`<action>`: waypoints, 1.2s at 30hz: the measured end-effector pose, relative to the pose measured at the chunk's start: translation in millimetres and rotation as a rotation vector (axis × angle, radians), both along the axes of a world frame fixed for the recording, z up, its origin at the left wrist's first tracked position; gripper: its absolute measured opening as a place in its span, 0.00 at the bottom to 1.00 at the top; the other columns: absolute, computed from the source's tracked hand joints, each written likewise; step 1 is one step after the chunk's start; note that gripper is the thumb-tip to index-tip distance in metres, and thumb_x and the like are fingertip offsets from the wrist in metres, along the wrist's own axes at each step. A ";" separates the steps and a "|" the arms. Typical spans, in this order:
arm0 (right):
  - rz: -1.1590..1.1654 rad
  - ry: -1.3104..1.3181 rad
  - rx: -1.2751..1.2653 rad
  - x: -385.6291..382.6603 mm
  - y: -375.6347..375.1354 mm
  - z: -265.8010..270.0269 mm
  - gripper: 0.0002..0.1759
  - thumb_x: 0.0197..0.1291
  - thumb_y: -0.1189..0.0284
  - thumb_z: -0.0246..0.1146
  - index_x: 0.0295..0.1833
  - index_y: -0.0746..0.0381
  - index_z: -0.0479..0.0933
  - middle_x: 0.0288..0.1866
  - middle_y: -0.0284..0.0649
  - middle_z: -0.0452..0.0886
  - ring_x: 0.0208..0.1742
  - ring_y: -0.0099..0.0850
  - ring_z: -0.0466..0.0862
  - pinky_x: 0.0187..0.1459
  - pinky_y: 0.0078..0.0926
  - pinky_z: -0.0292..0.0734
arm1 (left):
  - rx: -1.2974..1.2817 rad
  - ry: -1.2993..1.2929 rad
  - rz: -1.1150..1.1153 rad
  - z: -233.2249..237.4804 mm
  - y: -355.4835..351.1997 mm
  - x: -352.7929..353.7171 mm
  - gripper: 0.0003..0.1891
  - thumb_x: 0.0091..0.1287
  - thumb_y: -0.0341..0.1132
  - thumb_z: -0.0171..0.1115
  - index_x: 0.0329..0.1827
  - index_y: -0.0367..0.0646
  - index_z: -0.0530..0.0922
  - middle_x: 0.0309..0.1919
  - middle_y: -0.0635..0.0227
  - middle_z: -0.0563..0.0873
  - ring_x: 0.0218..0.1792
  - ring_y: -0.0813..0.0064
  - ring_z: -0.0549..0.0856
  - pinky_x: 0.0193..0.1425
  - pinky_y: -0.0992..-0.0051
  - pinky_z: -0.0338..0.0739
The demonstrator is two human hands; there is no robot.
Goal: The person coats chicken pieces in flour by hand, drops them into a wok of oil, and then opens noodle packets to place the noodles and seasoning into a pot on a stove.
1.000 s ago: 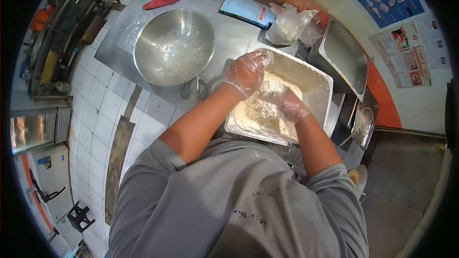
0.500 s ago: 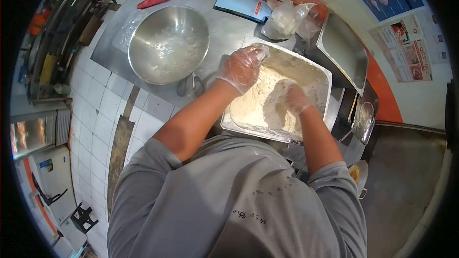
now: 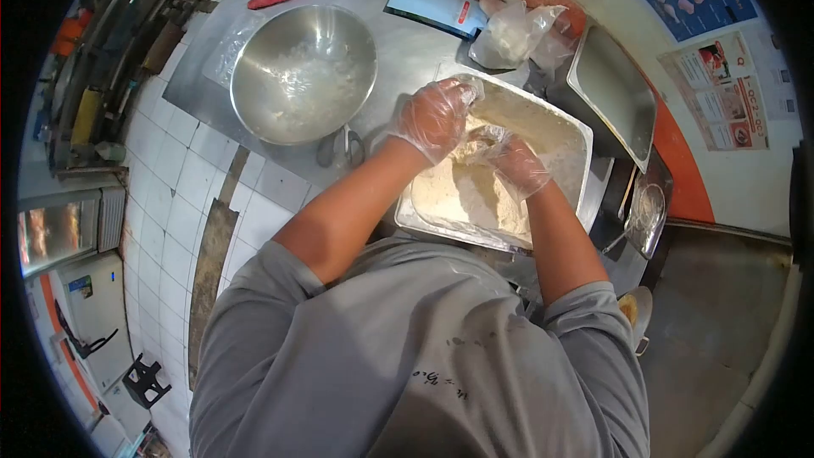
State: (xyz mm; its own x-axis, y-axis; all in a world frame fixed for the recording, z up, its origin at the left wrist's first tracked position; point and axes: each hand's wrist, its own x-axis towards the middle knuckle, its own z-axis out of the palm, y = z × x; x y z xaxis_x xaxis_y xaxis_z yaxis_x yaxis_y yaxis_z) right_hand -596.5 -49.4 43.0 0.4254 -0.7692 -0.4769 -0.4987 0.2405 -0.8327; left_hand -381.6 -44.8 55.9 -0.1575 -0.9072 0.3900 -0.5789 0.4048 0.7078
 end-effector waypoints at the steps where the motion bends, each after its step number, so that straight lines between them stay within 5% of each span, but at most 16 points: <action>1: 0.122 0.248 -0.239 0.1 -0.7 5.6 0.26 0.61 0.68 0.72 0.63 0.67 0.82 0.47 0.53 0.88 0.46 0.41 0.89 0.53 0.34 0.85 | 0.004 0.002 -0.005 -5.9 -2.0 -1.2 0.16 0.66 0.27 0.61 0.55 0.44 0.87 0.55 0.55 0.89 0.55 0.51 0.87 0.63 0.60 0.84; 2: 0.125 0.530 -0.392 7.5 -0.1 6.9 0.27 0.60 0.61 0.71 0.59 0.70 0.83 0.48 0.55 0.89 0.48 0.46 0.89 0.58 0.38 0.84 | 0.002 0.005 -0.009 -14.0 -7.2 -1.6 0.16 0.66 0.27 0.62 0.55 0.43 0.87 0.55 0.55 0.89 0.55 0.51 0.87 0.62 0.60 0.84; 6: 0.404 0.660 -0.504 60.0 5.3 16.9 0.30 0.57 0.57 0.71 0.57 0.70 0.84 0.48 0.57 0.89 0.52 0.47 0.90 0.59 0.42 0.84 | -0.021 0.013 0.004 -22.5 -6.4 0.4 0.15 0.66 0.28 0.62 0.55 0.43 0.87 0.54 0.54 0.89 0.55 0.49 0.87 0.63 0.60 0.84; 8: 0.821 0.689 -0.548 67.9 13.0 -4.5 0.30 0.56 0.61 0.76 0.60 0.68 0.82 0.49 0.56 0.87 0.49 0.47 0.87 0.57 0.40 0.82 | 0.056 0.022 -0.010 -12.7 -6.6 -0.1 0.16 0.66 0.27 0.62 0.56 0.43 0.86 0.54 0.54 0.89 0.56 0.49 0.87 0.64 0.60 0.83; 9: 0.818 0.687 -0.549 66.5 15.4 -9.2 0.30 0.56 0.61 0.76 0.60 0.68 0.82 0.49 0.56 0.87 0.49 0.47 0.87 0.57 0.40 0.82 | 0.133 0.038 -0.025 -10.9 -7.1 -0.9 0.17 0.66 0.27 0.62 0.57 0.42 0.86 0.54 0.54 0.89 0.56 0.49 0.87 0.64 0.61 0.83; 12: 0.744 0.563 -0.406 55.0 25.5 -14.0 0.33 0.54 0.62 0.78 0.62 0.68 0.81 0.49 0.57 0.87 0.50 0.46 0.87 0.59 0.38 0.81 | -0.018 -0.080 -0.022 -19.3 -9.4 -0.2 0.18 0.66 0.25 0.61 0.59 0.42 0.85 0.54 0.53 0.89 0.54 0.49 0.87 0.63 0.61 0.83; 14: 0.591 0.326 -0.163 46.6 35.5 -8.3 0.49 0.49 0.60 0.79 0.77 0.66 0.72 0.60 0.58 0.87 0.60 0.48 0.88 0.65 0.42 0.81 | -0.017 -0.027 -0.035 -27.7 -13.6 -1.7 0.18 0.67 0.25 0.61 0.59 0.42 0.85 0.55 0.53 0.89 0.54 0.49 0.88 0.62 0.61 0.83; 19: 0.365 0.087 0.249 14.4 37.5 22.7 0.41 0.61 0.64 0.77 0.78 0.65 0.72 0.65 0.47 0.86 0.67 0.38 0.83 0.72 0.38 0.76 | 0.012 0.053 -0.019 -12.0 -5.1 1.1 0.17 0.68 0.26 0.60 0.58 0.42 0.85 0.55 0.53 0.89 0.53 0.49 0.88 0.61 0.61 0.84; 21: -0.168 -0.369 0.385 -6.8 41.0 11.1 0.38 0.64 0.64 0.74 0.77 0.65 0.73 0.66 0.47 0.86 0.68 0.37 0.83 0.72 0.37 0.75 | 0.041 0.023 0.015 -9.0 -2.3 0.1 0.16 0.68 0.26 0.60 0.57 0.42 0.85 0.54 0.53 0.89 0.53 0.49 0.88 0.61 0.61 0.84; 25: -0.447 -0.052 0.168 -58.5 24.8 5.2 0.34 0.66 0.62 0.72 0.74 0.65 0.75 0.66 0.49 0.86 0.68 0.37 0.84 0.70 0.36 0.77 | -0.098 -0.040 0.046 -20.1 -7.7 0.2 0.14 0.71 0.31 0.60 0.55 0.50 0.88 0.53 0.61 0.91 0.49 0.54 0.90 0.55 0.60 0.87; 27: -0.107 0.517 -0.257 -89.8 22.7 -14.3 0.28 0.65 0.61 0.71 0.66 0.64 0.82 0.58 0.53 0.89 0.61 0.39 0.88 0.63 0.38 0.81 | -0.108 -0.052 0.001 -20.7 -11.1 0.6 0.14 0.71 0.31 0.59 0.56 0.51 0.88 0.53 0.62 0.91 0.50 0.55 0.90 0.54 0.60 0.87; 28: -0.109 0.518 -0.252 -93.7 23.6 -18.2 0.28 0.65 0.61 0.71 0.66 0.64 0.82 0.58 0.53 0.89 0.61 0.39 0.88 0.63 0.38 0.81 | -0.104 -0.051 -0.002 -16.9 -8.7 0.7 0.14 0.71 0.31 0.59 0.56 0.51 0.88 0.53 0.62 0.91 0.50 0.55 0.90 0.54 0.60 0.87; 30: 0.285 0.726 0.054 -94.6 25.4 -19.0 0.19 0.62 0.59 0.69 0.54 0.57 0.88 0.46 0.52 0.91 0.49 0.44 0.91 0.53 0.42 0.84 | 0.018 -0.049 -0.007 -6.7 -5.0 1.6 0.15 0.71 0.31 0.59 0.56 0.52 0.87 0.54 0.63 0.91 0.50 0.55 0.90 0.54 0.61 0.88; 34: 0.533 0.620 -0.045 -33.5 54.7 -11.5 0.14 0.58 0.58 0.68 0.44 0.53 0.89 0.37 0.49 0.90 0.41 0.47 0.90 0.47 0.45 0.83 | 0.050 -0.079 -0.024 -7.2 -3.9 1.7 0.18 0.68 0.28 0.61 0.60 0.41 0.84 0.54 0.54 0.88 0.52 0.52 0.88 0.61 0.60 0.85; 36: 0.514 0.652 -0.190 -18.3 60.1 -13.5 0.14 0.57 0.56 0.66 0.42 0.53 0.87 0.36 0.50 0.89 0.39 0.49 0.88 0.46 0.45 0.82 | -0.046 -0.090 0.008 -6.2 -3.9 1.8 0.16 0.71 0.30 0.58 0.57 0.52 0.88 0.56 0.63 0.90 0.51 0.55 0.90 0.56 0.62 0.88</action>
